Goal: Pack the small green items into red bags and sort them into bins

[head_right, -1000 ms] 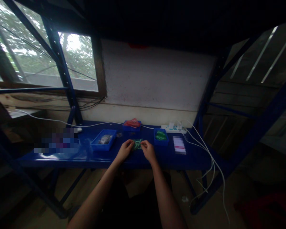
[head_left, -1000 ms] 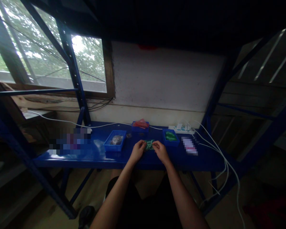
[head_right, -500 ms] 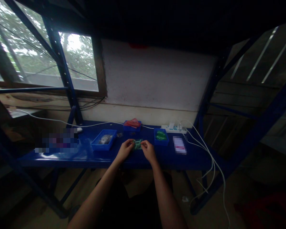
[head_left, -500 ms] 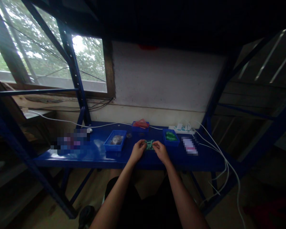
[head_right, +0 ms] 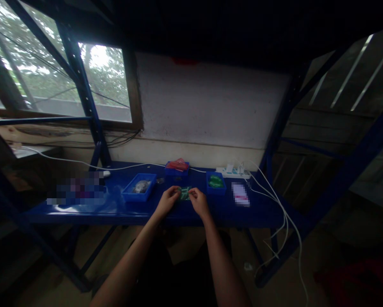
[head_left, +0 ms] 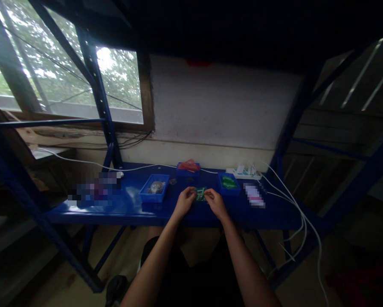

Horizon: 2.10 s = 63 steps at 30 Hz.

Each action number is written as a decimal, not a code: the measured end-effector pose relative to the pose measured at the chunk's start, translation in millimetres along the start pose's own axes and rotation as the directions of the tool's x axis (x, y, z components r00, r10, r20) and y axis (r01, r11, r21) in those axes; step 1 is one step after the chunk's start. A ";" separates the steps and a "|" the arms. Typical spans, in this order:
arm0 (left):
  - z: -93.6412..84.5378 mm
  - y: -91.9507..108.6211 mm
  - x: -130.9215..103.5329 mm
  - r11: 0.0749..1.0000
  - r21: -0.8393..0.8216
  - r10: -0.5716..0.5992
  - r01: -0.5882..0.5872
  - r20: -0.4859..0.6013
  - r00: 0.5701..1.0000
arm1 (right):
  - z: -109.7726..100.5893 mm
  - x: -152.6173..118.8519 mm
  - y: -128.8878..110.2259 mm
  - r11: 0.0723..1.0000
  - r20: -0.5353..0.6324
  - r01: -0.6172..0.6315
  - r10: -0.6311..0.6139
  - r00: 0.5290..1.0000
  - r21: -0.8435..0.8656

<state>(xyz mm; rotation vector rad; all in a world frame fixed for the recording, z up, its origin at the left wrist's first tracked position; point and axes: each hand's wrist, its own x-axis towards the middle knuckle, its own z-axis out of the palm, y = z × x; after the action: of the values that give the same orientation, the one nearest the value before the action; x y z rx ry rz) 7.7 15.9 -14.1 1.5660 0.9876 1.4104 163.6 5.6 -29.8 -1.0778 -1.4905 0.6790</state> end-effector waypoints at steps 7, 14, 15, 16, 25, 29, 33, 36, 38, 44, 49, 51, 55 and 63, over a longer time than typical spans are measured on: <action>0.7 -3.2 0.3 1.000 -0.027 -0.015 0.015 0.004 1.000 | 0.5 0.0 -0.1 1.000 0.002 -0.001 0.001 1.000 0.018; 0.7 -1.2 0.4 1.000 0.004 -0.003 0.003 -0.012 1.000 | 0.8 0.8 1.8 1.000 -0.002 0.006 -0.006 1.000 0.014; 0.7 -0.6 0.3 1.000 0.005 -0.003 0.003 -0.013 1.000 | 0.8 0.9 1.8 1.000 -0.002 0.007 -0.007 1.000 0.012; 0.8 -0.2 0.3 1.000 0.003 -0.002 0.002 -0.011 1.000 | 0.7 0.8 1.7 1.000 -0.001 0.009 -0.009 1.000 0.012; 0.4 0.0 -0.2 1.000 -0.006 -0.009 0.009 -0.003 1.000 | -0.2 -0.5 -0.3 1.000 0.007 0.015 -0.015 1.000 0.024; 0.4 0.3 0.3 1.000 -0.011 -0.014 0.013 -0.008 1.000 | 0.2 -0.3 -0.8 1.000 0.011 0.014 -0.014 1.000 0.024; 0.7 -2.8 1.0 1.000 -0.018 -0.019 0.018 -0.016 1.000 | 0.1 -0.2 -0.7 1.000 0.002 0.015 -0.015 1.000 0.008; 0.8 -5.1 1.0 1.000 -0.023 -0.012 0.012 -0.007 1.000 | 0.0 -0.3 -0.6 1.000 0.004 0.019 -0.019 1.000 0.004; 0.7 -5.4 0.8 1.000 -0.024 -0.008 0.008 0.001 1.000 | -0.1 -0.3 -0.9 1.000 0.010 0.018 -0.018 1.000 0.007; 0.6 -3.6 0.5 1.000 -0.017 -0.020 0.020 -0.021 1.000 | 0.2 0.3 -0.6 1.000 -0.003 0.009 -0.009 1.000 0.023; 1.6 -3.6 0.4 0.997 -0.067 -0.029 0.028 -0.005 1.000 | 0.3 1.2 2.0 0.997 -0.045 -0.003 0.006 0.999 0.071; 1.8 -2.9 0.0 0.996 -0.079 -0.032 0.032 0.007 0.999 | 0.2 1.2 3.2 0.996 -0.061 -0.016 0.021 0.998 0.089; 1.4 -0.4 -0.7 0.998 -0.058 -0.037 0.038 0.022 0.999 | 0.1 1.2 5.4 0.995 -0.070 -0.024 0.032 0.997 0.102; 0.4 -1.0 -0.4 0.999 -0.035 -0.014 0.015 0.026 1.000 | 0.7 2.9 9.6 0.996 -0.047 -0.012 0.017 0.999 0.090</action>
<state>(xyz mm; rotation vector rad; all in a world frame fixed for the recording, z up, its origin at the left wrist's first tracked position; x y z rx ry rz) 8.1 15.9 -15.2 1.5454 0.9521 1.3871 165.6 12.3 -37.1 -1.0299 -1.3995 0.7190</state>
